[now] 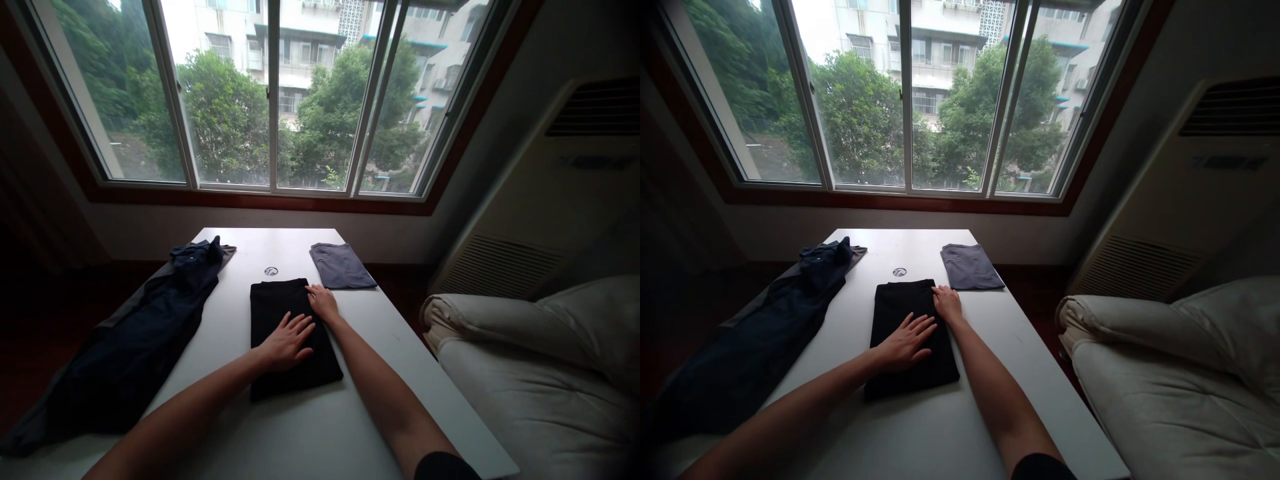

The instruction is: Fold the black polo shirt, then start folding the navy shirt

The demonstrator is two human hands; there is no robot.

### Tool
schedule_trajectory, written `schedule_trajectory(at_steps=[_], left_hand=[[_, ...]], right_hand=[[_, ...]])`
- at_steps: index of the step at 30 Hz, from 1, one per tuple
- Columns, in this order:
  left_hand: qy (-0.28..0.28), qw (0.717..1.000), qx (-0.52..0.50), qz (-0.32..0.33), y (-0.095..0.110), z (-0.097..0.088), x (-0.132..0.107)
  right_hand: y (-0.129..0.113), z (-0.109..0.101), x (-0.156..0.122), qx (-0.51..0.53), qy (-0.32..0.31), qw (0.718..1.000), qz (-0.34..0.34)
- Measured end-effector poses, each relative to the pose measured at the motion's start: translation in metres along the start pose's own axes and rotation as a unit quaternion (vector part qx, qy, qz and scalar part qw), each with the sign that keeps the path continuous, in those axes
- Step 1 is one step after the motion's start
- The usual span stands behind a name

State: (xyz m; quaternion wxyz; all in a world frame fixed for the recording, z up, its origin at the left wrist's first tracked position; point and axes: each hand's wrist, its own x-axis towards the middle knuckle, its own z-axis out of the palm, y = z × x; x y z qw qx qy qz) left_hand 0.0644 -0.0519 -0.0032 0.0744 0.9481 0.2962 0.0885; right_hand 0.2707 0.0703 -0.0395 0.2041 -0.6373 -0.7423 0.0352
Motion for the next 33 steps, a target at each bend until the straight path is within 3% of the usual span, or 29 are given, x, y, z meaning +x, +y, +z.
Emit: schedule_trajectory(at_steps=[9,17,21,23,26,33], left_hand=[[-0.079,0.982,-0.068,0.157,0.055,-0.017,-0.058],[-0.093,0.975,-0.092,0.177,0.053,-0.023,-0.055],[-0.075,0.979,-0.087,0.167,0.055,-0.022,-0.06],[-0.064,0.981,-0.089,0.16,0.058,-0.022,-0.063],[-0.065,0.98,-0.093,0.164,0.058,-0.024,-0.064],[-0.059,0.981,-0.098,0.157,0.045,-0.024,-0.054]], right_hand=[[-0.001,0.005,-0.002,0.001,0.0,1.0,0.008],[-0.018,-0.006,-0.007,0.043,0.017,0.997,-0.065],[-0.044,-0.009,-0.019,0.084,-0.084,0.976,-0.185],[-0.052,-0.009,-0.024,0.068,-0.13,0.966,-0.212],[-0.052,-0.009,-0.023,0.033,-0.143,0.973,-0.176],[-0.027,-0.01,-0.008,0.012,-0.073,0.996,-0.041]])
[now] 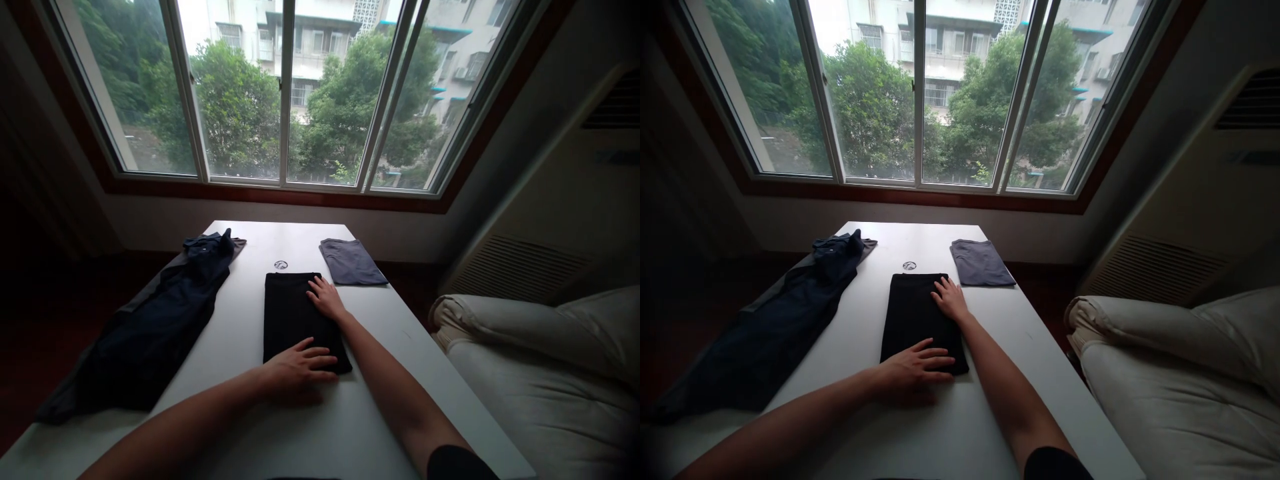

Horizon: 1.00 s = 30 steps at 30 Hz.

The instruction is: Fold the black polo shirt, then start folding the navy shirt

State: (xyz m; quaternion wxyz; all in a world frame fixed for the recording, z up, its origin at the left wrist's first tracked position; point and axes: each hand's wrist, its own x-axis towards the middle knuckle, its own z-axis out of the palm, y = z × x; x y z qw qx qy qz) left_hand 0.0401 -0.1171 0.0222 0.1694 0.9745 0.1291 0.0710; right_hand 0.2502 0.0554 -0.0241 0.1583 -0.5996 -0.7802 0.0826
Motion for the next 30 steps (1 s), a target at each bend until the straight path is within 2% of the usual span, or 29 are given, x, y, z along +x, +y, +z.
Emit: schedule_trajectory(at_steps=[3,7,9,11,15,17,19,22,26,30], left_hand=[[-0.001,1.0,0.002,-0.004,-0.003,0.0,0.002],[0.003,1.0,0.001,-0.002,-0.004,0.0,0.003],[0.004,1.0,0.0,-0.003,-0.004,0.0,0.002],[0.001,1.0,-0.001,-0.005,-0.005,0.0,0.002],[-0.001,1.0,-0.002,-0.007,-0.01,0.0,0.003],[0.002,1.0,-0.004,-0.007,-0.016,-0.002,0.003],[0.005,1.0,-0.006,-0.01,-0.024,-0.005,0.003],[0.014,1.0,-0.008,-0.019,-0.035,-0.011,0.001],[0.016,1.0,-0.007,-0.024,-0.037,-0.014,-0.002],[0.009,0.999,-0.03,-0.011,-0.034,-0.009,-0.005]], right_hand=[[-0.004,-0.002,-0.004,0.018,-0.002,0.999,-0.028],[-0.02,0.0,-0.011,0.041,-0.063,0.988,-0.137],[-0.023,0.003,-0.011,0.038,-0.081,0.983,-0.159],[-0.018,0.005,-0.008,0.03,-0.075,0.987,-0.14],[0.002,0.003,0.0,0.011,-0.021,0.999,-0.042],[0.006,-0.001,0.0,0.007,0.004,1.0,-0.015],[0.002,-0.004,-0.003,0.014,0.019,0.999,-0.024],[-0.018,-0.006,-0.009,0.044,0.026,0.995,-0.083],[-0.034,-0.001,-0.013,0.066,-0.014,0.984,-0.167],[-0.022,0.003,-0.011,0.063,-0.016,0.99,-0.126]])
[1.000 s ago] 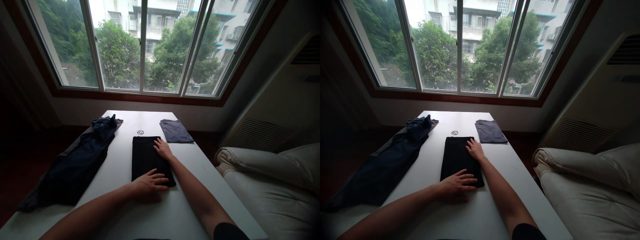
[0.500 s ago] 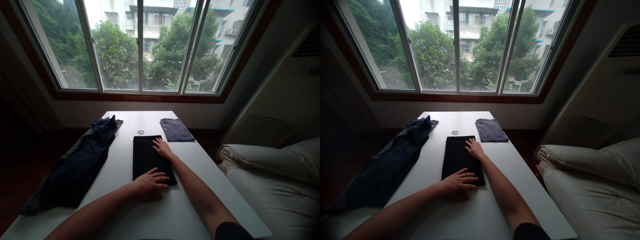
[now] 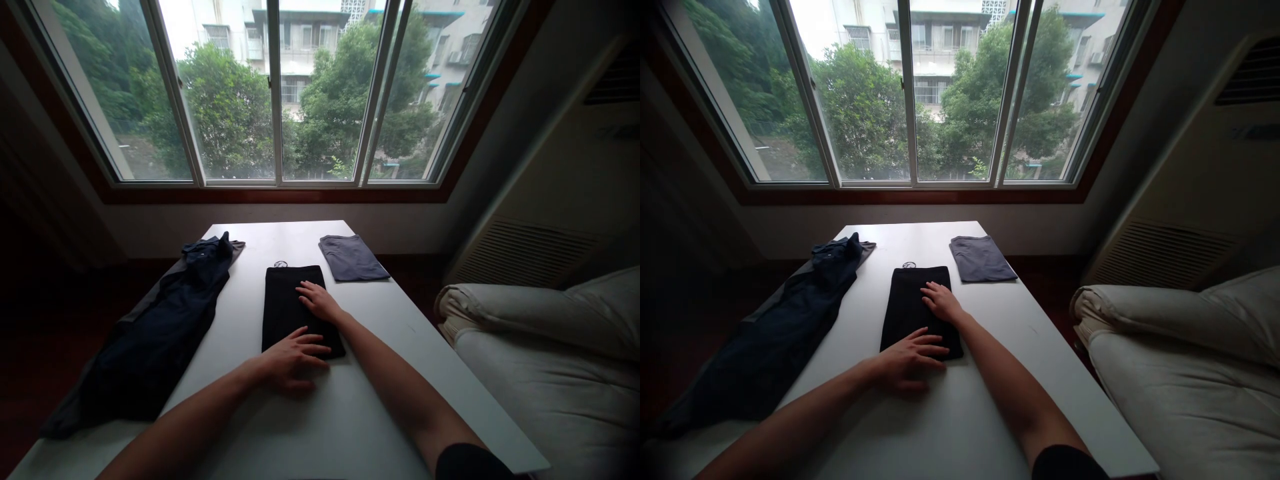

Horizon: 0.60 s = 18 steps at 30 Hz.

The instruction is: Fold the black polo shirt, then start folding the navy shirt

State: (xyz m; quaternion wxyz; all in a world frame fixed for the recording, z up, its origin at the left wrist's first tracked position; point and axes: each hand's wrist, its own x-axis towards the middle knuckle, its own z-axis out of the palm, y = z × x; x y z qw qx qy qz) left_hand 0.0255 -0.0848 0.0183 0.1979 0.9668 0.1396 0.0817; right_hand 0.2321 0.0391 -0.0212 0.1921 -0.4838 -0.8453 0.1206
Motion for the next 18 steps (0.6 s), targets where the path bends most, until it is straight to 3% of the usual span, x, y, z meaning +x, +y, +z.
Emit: schedule_trajectory(at_steps=[2,5,9,11,15,18], left_hand=[[0.023,1.0,-0.017,-0.013,0.0,0.004,0.0],[0.102,0.99,0.0,-0.095,-0.003,0.006,0.002],[0.241,0.937,0.062,-0.244,-0.018,0.002,0.0],[0.271,0.911,0.089,-0.298,-0.032,-0.001,-0.005],[0.19,0.908,0.119,-0.355,-0.067,0.001,-0.019],[0.149,0.904,0.126,-0.381,-0.081,0.006,-0.023]], right_hand=[[0.007,-0.001,-0.001,-0.006,0.022,0.999,0.026],[0.008,-0.004,-0.003,-0.021,0.053,0.998,0.04],[-0.005,-0.008,-0.004,-0.022,0.107,0.992,0.063],[-0.015,-0.008,-0.005,-0.025,0.114,0.991,0.065],[-0.036,0.004,-0.01,-0.051,0.039,0.997,0.047],[-0.041,0.015,-0.012,-0.065,0.015,0.997,0.04]])
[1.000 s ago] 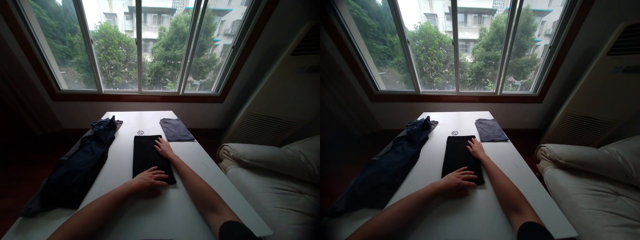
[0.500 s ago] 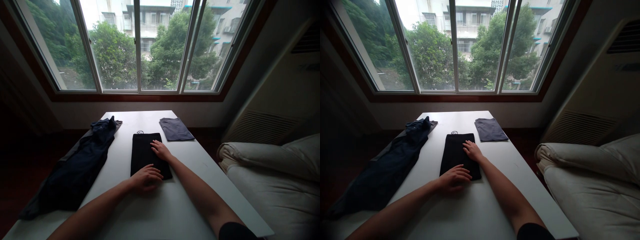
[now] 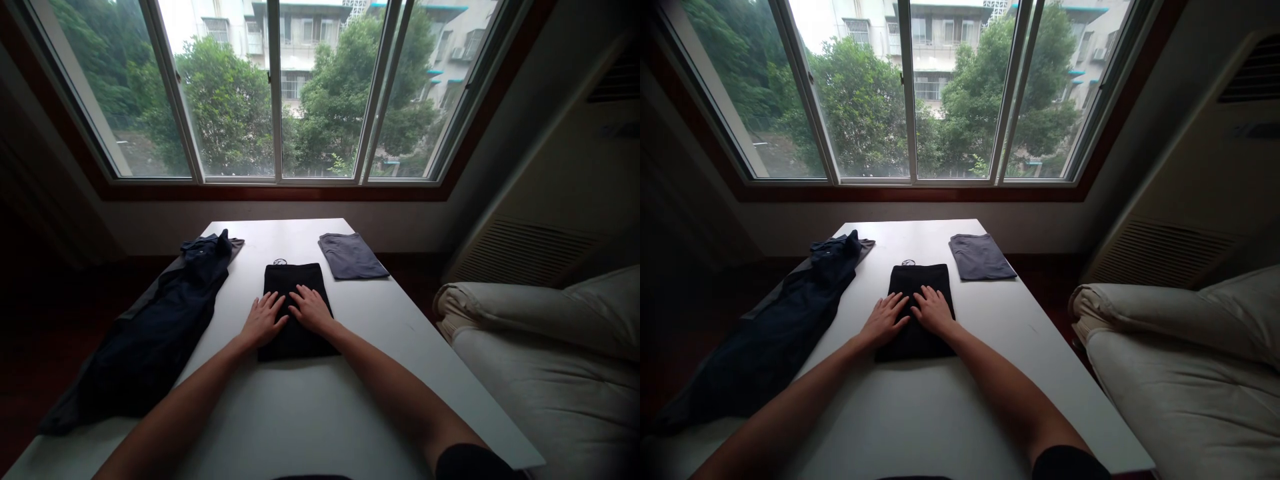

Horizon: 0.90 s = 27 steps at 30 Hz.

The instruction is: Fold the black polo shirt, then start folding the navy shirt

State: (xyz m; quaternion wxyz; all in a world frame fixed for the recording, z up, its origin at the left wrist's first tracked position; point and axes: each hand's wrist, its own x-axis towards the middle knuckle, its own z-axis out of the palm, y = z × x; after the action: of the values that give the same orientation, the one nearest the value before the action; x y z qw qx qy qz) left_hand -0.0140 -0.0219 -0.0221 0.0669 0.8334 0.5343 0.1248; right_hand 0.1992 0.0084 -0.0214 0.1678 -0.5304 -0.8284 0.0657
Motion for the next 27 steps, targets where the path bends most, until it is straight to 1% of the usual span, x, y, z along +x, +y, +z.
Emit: schedule_trajectory(at_steps=[3,5,7,9,11,13,15,17,18,20,23,25,27], left_hand=[[-0.005,1.0,0.003,-0.01,-0.001,0.003,0.001],[-0.01,1.0,0.002,-0.011,-0.003,0.004,0.002],[-0.01,1.0,0.004,-0.023,-0.009,0.004,0.005],[-0.007,0.998,0.011,-0.055,-0.021,0.004,0.01],[-0.009,0.995,0.021,-0.099,-0.037,0.003,0.015],[-0.012,0.991,0.029,-0.131,-0.051,0.002,0.019],[-0.011,0.989,0.034,-0.145,-0.062,0.001,0.02],[-0.003,0.988,0.038,-0.152,-0.067,0.002,0.019],[0.004,0.987,0.038,-0.156,-0.067,0.002,0.018],[0.028,0.985,0.04,-0.164,-0.065,0.002,0.016],[0.092,0.982,0.044,-0.161,-0.058,-0.002,0.014],[0.138,0.981,0.044,-0.132,-0.051,-0.007,0.013],[0.161,0.983,0.037,-0.085,-0.041,-0.012,0.01]], right_hand=[[0.011,0.001,0.004,-0.003,0.005,1.0,0.018],[0.022,-0.004,0.007,-0.009,0.013,0.998,0.057],[0.03,-0.011,0.008,-0.02,0.019,0.995,0.093],[0.028,-0.017,0.007,-0.032,0.019,0.994,0.099],[0.013,-0.019,0.002,-0.032,0.013,0.997,0.073],[-0.009,-0.015,-0.006,-0.022,0.003,0.999,0.033],[-0.033,-0.007,-0.015,-0.009,-0.014,1.0,-0.009],[-0.049,0.002,-0.022,0.0,-0.029,0.999,-0.04],[-0.053,0.005,-0.023,0.003,-0.034,0.998,-0.048],[-0.053,0.009,-0.022,0.01,-0.037,0.998,-0.05],[-0.039,0.008,-0.011,0.024,-0.042,0.997,-0.054],[-0.027,0.006,-0.003,0.034,-0.042,0.996,-0.066],[-0.015,0.005,0.004,0.048,-0.037,0.995,-0.076]])
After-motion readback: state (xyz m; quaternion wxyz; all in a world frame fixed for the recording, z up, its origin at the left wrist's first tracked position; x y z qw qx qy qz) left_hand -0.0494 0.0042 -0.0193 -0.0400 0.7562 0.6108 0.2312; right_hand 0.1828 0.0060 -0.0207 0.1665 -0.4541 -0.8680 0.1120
